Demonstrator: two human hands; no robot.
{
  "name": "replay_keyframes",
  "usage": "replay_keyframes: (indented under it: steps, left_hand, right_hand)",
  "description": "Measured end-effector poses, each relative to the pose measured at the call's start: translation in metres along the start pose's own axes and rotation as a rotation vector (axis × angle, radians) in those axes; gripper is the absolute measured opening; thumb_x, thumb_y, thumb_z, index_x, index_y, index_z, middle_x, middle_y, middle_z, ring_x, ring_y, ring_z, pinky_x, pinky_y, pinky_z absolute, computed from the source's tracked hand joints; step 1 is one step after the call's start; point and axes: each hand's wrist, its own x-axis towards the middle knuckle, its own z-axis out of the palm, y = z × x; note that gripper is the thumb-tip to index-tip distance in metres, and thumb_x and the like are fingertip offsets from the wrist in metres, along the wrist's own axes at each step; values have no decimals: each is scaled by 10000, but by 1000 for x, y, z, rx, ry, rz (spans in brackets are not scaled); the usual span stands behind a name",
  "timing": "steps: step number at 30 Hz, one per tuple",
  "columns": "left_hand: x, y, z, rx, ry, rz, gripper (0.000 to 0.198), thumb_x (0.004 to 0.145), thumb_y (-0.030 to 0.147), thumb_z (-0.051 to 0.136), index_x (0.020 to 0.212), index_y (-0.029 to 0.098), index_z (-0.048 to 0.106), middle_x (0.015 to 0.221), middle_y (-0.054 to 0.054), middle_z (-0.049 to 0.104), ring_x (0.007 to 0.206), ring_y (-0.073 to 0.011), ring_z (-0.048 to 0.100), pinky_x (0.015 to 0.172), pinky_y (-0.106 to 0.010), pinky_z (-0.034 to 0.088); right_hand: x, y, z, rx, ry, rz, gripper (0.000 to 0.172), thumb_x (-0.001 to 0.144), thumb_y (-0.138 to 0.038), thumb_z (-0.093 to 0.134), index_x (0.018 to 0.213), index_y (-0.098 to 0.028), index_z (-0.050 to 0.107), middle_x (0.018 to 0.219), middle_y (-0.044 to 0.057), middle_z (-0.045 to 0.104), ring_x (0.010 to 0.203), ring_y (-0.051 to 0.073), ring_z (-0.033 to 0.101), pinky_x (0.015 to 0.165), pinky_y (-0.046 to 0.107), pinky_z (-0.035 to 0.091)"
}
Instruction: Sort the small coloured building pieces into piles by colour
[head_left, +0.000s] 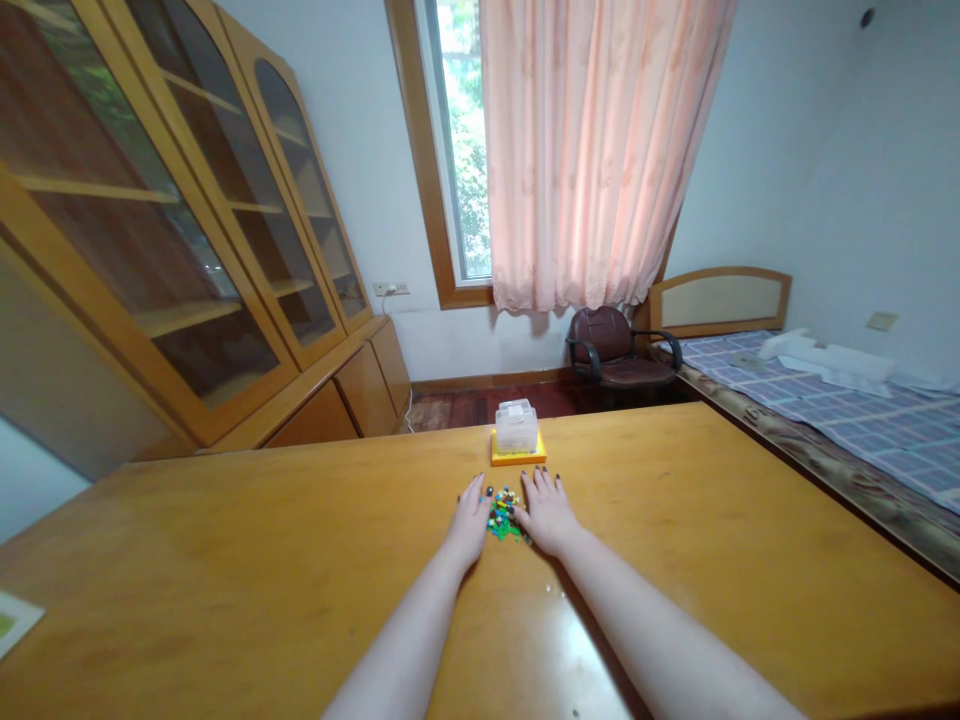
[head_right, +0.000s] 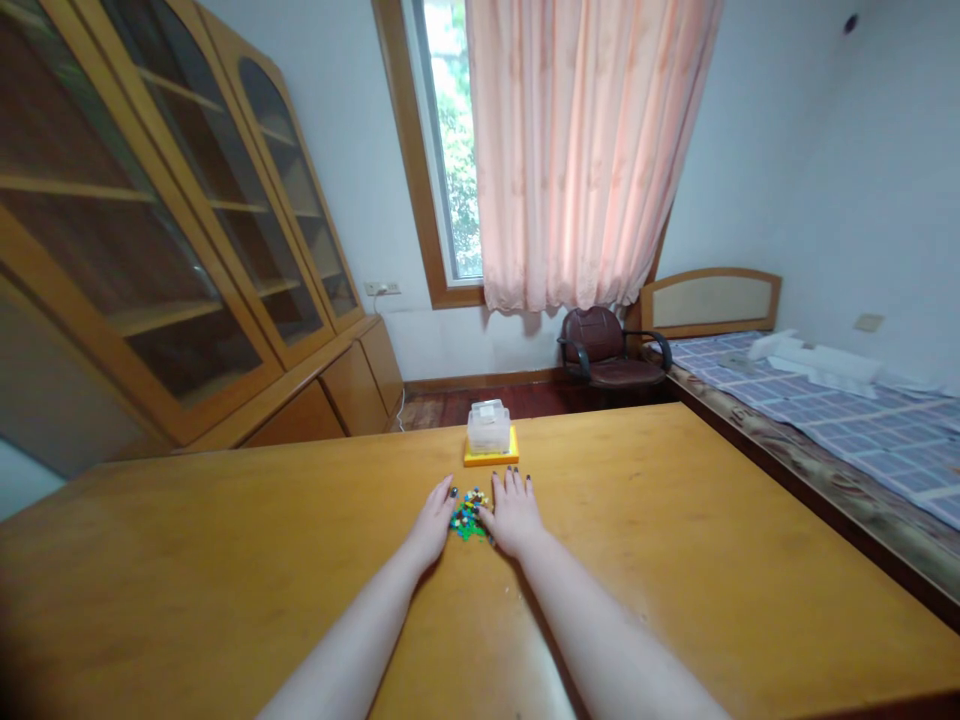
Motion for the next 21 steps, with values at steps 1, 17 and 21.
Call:
replay_keyframes:
  steps: [1, 17, 21]
  left_hand:
    - [0, 2, 10, -45, -13, 4, 428, 851, 265, 451, 1256, 151, 528, 1422, -118, 436, 1341, -202, 364, 1141, -381, 230]
    - [14, 7, 6, -710, 406, -280, 453, 938, 341, 178, 1130, 176, 554, 1265, -150, 575, 1201, -180, 536, 1034, -354, 425]
    - [17, 7, 4, -715, 407, -296, 444, 935, 340, 184, 1107, 163, 553, 1236, -172, 586, 1166, -187, 565, 1004, -349, 454]
  right_hand:
    - [1, -6, 2, 17, -8, -17, 663, 853, -473, 476, 1385, -86, 400, 1461, 211, 326, 1376, 337, 250, 1116, 505, 128]
    - [1, -30, -1, 163, -25, -144, 739, 757, -505, 610, 1380, -159, 414, 1494, 164, 286, 1377, 304, 258, 1122, 465, 173]
    - [11, -35, -1, 148, -139, -328, 834, 666, -555, 686, 1376, -203, 427, 1503, 142, 274, 1385, 310, 237, 1126, 453, 162]
